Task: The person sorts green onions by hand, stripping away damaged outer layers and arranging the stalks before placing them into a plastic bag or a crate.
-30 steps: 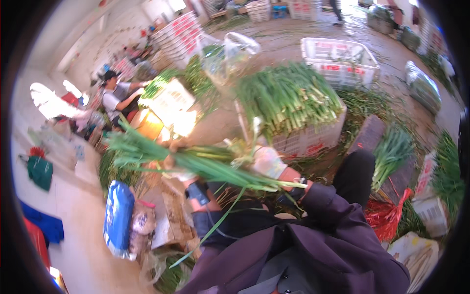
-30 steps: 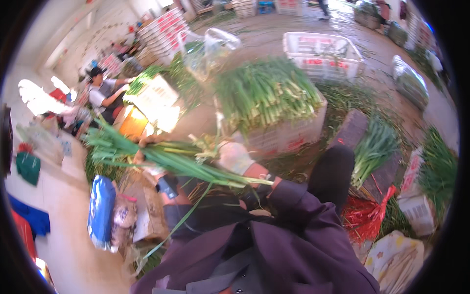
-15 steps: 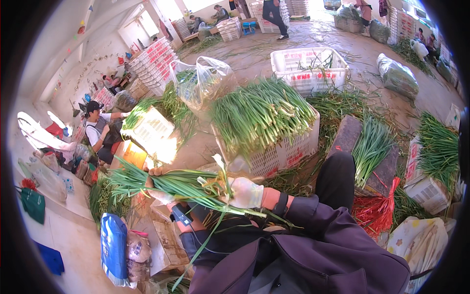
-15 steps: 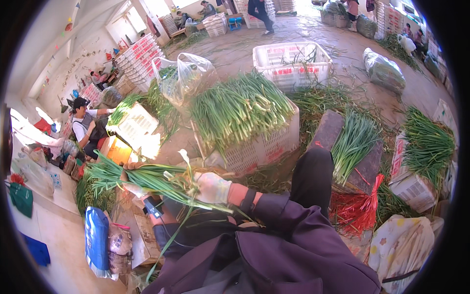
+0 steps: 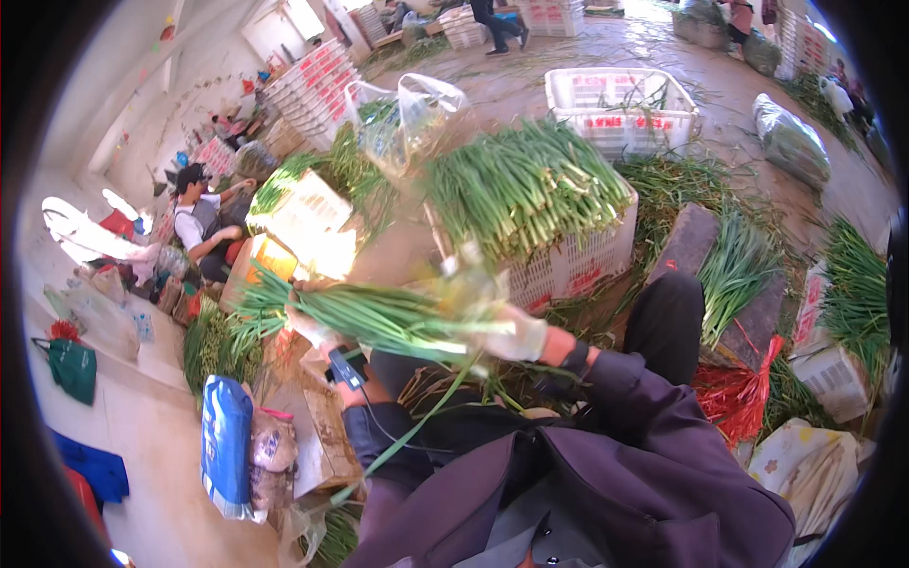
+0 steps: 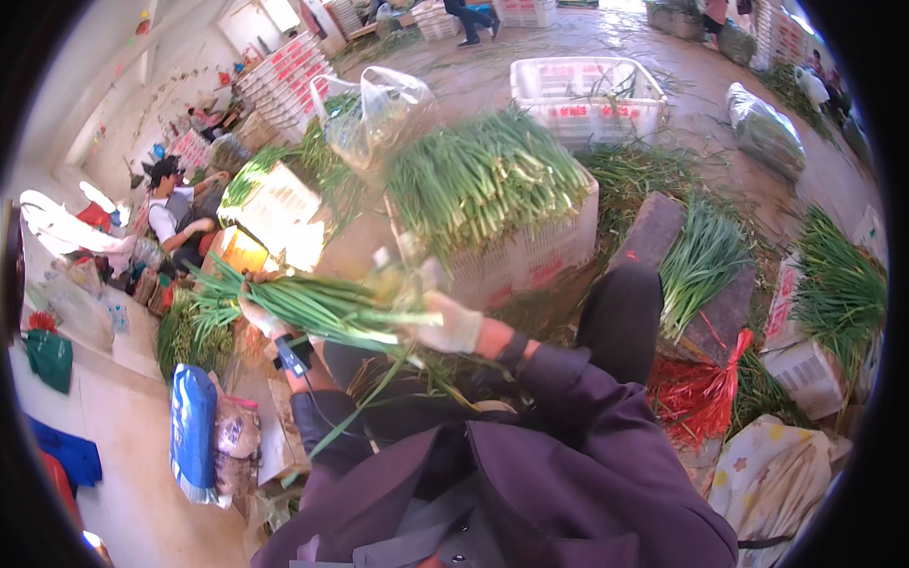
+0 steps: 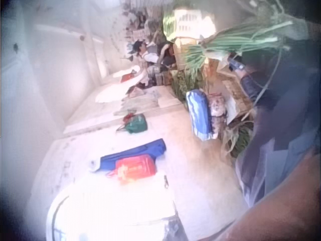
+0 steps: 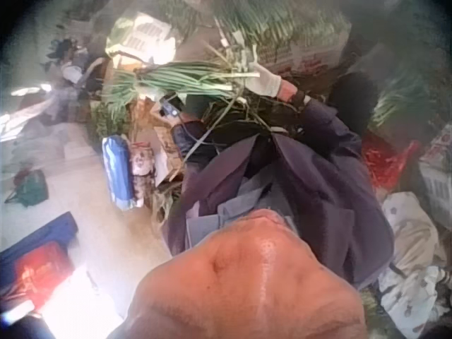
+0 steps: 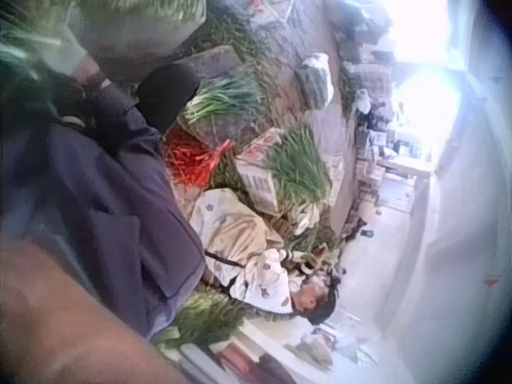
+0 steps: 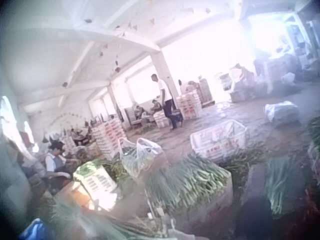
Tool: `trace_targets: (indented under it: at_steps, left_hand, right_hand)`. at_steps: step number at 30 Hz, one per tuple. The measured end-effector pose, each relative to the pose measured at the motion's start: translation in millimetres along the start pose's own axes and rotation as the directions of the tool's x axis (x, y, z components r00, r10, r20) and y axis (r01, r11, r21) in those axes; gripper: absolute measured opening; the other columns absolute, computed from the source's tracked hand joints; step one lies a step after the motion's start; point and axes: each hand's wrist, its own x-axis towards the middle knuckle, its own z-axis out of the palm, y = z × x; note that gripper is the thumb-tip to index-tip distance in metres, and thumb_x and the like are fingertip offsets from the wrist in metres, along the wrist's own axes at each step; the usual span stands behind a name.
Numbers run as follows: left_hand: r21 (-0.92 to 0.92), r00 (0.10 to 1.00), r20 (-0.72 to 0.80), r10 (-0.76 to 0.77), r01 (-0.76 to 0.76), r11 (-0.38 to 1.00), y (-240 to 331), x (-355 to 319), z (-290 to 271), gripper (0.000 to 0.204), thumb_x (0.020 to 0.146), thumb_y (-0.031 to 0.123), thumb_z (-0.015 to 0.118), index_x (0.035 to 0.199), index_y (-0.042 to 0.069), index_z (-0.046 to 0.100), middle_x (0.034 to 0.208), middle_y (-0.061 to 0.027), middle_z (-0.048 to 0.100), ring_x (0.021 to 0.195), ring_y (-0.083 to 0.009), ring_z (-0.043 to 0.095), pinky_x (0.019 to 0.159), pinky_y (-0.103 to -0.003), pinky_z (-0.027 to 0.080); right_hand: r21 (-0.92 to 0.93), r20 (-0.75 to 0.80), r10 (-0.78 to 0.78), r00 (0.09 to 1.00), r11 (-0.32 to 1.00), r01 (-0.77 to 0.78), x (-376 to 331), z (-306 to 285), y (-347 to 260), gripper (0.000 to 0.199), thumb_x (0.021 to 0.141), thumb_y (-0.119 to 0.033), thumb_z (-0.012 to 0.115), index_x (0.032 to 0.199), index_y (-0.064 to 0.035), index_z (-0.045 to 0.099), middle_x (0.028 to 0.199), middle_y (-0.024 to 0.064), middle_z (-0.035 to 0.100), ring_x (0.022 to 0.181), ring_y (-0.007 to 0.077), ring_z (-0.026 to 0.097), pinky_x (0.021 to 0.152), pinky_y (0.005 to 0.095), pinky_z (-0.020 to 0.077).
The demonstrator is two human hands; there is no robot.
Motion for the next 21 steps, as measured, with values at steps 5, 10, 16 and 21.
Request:
trace_targets:
  at_steps: [5, 10, 16, 21]
  left_hand:
    - [0.109, 0.971, -0.185, 0.149, -0.13, 0.985, 5, 36, -27, 0.01, 0.093, 0.017, 0.062, 0.089, 0.007, 0.064, 0.08, -0.0039, 0.066, 0.071, -0.018, 0.063, 0.072, -0.033, 0.053]
    - [-0.006, 0.985, -0.155, 0.077, -0.079, 0.997, -12, 47, -58, 0.008, 0.089, 0.011, 0.062, 0.088, 0.003, 0.063, 0.08, -0.0075, 0.066, 0.074, -0.0208, 0.064, 0.075, -0.033, 0.054]
    - [-0.342, 0.992, -0.117, 0.037, -0.075, 0.937, 20, 80, -108, 0.013, 0.088, 0.012, 0.065, 0.097, 0.002, 0.066, 0.084, -0.0083, 0.067, 0.08, -0.0212, 0.066, 0.073, -0.036, 0.056]
    - [0.358, 0.941, -0.2, 0.272, -0.189, 0.915, 6, 72, -121, 0.022, 0.091, 0.028, 0.058, 0.1, 0.009, 0.066, 0.089, -0.0063, 0.068, 0.084, -0.0245, 0.068, 0.096, -0.055, 0.055]
  right_hand:
    - [0.764, -0.41, 0.238, 0.88, 0.617, 0.189, -18, -17, -17, 0.026, 0.105, -0.026, 0.059, 0.116, -0.0029, 0.065, 0.129, 0.0148, 0.067, 0.121, 0.0275, 0.064, 0.102, 0.0406, 0.0535]
    - [0.648, -0.664, 0.257, 0.702, 0.666, 0.369, -47, -56, -8, 0.018, 0.102, -0.025, 0.061, 0.096, -0.0079, 0.059, 0.089, 0.0027, 0.058, 0.08, 0.0179, 0.061, 0.07, 0.0364, 0.0553]
    - [0.669, -0.672, 0.376, 0.638, 0.677, 0.306, -68, -94, -24, 0.021, 0.104, -0.026, 0.061, 0.099, -0.0051, 0.06, 0.084, 0.0036, 0.062, 0.075, 0.0173, 0.067, 0.067, 0.0354, 0.0575]
    - [-0.013, -0.519, 0.026, 0.854, 0.999, -0.038, -69, -100, -45, 0.018, 0.094, -0.007, 0.072, 0.11, -0.0024, 0.067, 0.097, 0.0059, 0.069, 0.089, 0.0189, 0.066, 0.08, 0.0346, 0.0562]
